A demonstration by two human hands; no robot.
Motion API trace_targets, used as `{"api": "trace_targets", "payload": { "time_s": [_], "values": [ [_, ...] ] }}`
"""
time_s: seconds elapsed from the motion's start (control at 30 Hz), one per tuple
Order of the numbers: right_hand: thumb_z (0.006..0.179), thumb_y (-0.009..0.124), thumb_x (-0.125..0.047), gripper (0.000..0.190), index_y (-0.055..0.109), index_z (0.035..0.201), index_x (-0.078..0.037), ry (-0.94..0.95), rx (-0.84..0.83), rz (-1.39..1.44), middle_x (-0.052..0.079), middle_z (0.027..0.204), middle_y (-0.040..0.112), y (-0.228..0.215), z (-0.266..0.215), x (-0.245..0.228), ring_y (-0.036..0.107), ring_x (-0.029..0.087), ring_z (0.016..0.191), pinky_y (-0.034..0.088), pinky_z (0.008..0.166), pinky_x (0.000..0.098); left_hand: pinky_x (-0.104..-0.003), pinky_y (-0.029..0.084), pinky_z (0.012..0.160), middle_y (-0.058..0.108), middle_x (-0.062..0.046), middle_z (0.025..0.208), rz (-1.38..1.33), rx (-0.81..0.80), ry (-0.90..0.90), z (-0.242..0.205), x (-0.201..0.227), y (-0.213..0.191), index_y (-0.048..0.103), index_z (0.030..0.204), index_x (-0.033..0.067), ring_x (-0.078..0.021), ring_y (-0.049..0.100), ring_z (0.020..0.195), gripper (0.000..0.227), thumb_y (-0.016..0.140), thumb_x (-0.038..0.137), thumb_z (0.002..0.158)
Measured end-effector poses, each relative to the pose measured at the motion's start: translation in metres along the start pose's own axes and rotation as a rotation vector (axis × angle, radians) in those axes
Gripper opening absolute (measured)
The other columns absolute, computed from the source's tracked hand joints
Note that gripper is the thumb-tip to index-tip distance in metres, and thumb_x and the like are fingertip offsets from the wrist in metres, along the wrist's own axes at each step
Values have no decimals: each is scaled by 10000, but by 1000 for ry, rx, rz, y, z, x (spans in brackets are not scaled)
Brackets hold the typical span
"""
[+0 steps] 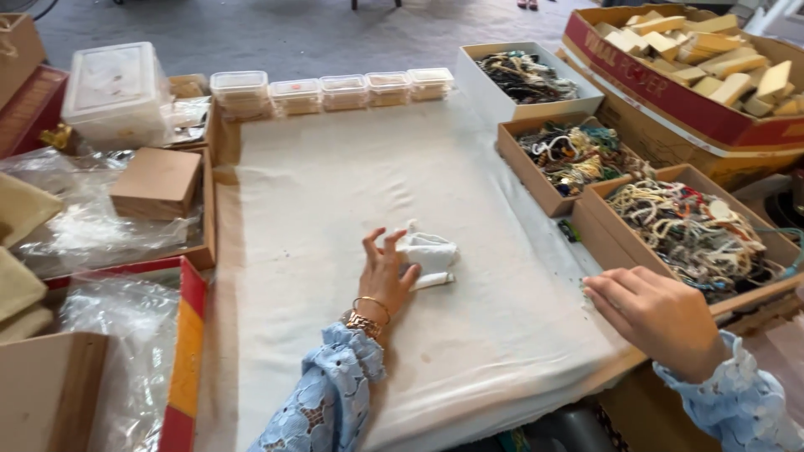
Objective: The recorder is sorting, inspecting, and arranging various jewelry items, including bead necklaces, in a workshop environment.
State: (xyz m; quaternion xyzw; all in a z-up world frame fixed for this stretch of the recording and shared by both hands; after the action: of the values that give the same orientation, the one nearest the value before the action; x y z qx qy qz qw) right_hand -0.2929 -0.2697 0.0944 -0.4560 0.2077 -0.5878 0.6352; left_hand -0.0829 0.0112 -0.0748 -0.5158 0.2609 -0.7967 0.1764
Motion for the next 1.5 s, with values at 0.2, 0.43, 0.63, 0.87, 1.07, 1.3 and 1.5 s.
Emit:
{"api": "trace_targets", "payload": {
  "time_s": [0.2,0.43,0.63,0.87,1.07,1.3,1.5],
  "values": [
    [821,725,-252,207,781,970,-119,-82,-44,51,-6,874,750,9,5,-26,707,186,800,571,664,334,-446,590,897,308,-159,1472,-12,14,77,-1,4,-5,468,1388,191,-362,652,1054,707,835,154,785],
    [819,727,-226,169,774,920,-99,-110,-39,128,-5,885,747,18,7,-36,695,179,770,561,644,335,-445,576,929,320,-162,1462,8,11,67,-4,-3,3,480,1399,185,-359,632,1085,703,834,153,792],
    [813,718,-228,173,756,914,-93,-195,7,189,-3,876,737,21,-10,-41,697,183,751,557,624,331,-464,519,994,394,-163,1430,91,50,45,-3,-4,5,564,1338,163,-354,562,1174,607,827,202,792],
    [908,689,-429,244,768,1082,-277,-57,-298,-38,-121,887,716,129,-73,19,735,83,834,572,668,269,-469,429,1008,552,-75,1340,223,76,30,-2,-11,5,719,1218,170,-316,491,1243,418,741,423,885],
    [891,654,-337,298,761,1111,-167,-439,-192,1,-55,973,750,170,-100,19,745,91,852,578,641,251,-463,397,1041,539,-80,1360,230,21,24,-8,-2,2,746,1169,188,-304,470,1273,380,725,447,892],
    [838,751,-384,157,773,848,-229,-155,-338,249,-90,807,754,184,-124,6,754,74,709,606,590,272,-470,398,1029,533,-89,1360,200,27,40,-9,-2,6,740,1166,181,-309,474,1266,385,744,432,875],
    [706,862,-359,249,761,771,-141,-229,-233,340,31,757,754,58,-21,-38,751,187,583,617,508,341,-472,411,1009,522,-101,1366,193,29,34,-8,-5,8,706,1208,172,-319,483,1246,426,765,421,867]
  ]
}}
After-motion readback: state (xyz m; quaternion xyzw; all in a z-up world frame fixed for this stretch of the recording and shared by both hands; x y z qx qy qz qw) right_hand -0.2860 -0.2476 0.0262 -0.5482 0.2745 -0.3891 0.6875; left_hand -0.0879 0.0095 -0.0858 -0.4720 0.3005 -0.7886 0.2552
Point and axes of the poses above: each hand's wrist, its own z-axis towards the middle knuckle, its own y-axis out of the palm, x = y × z, the point moved 2 cm from there along z, towards the middle knuckle
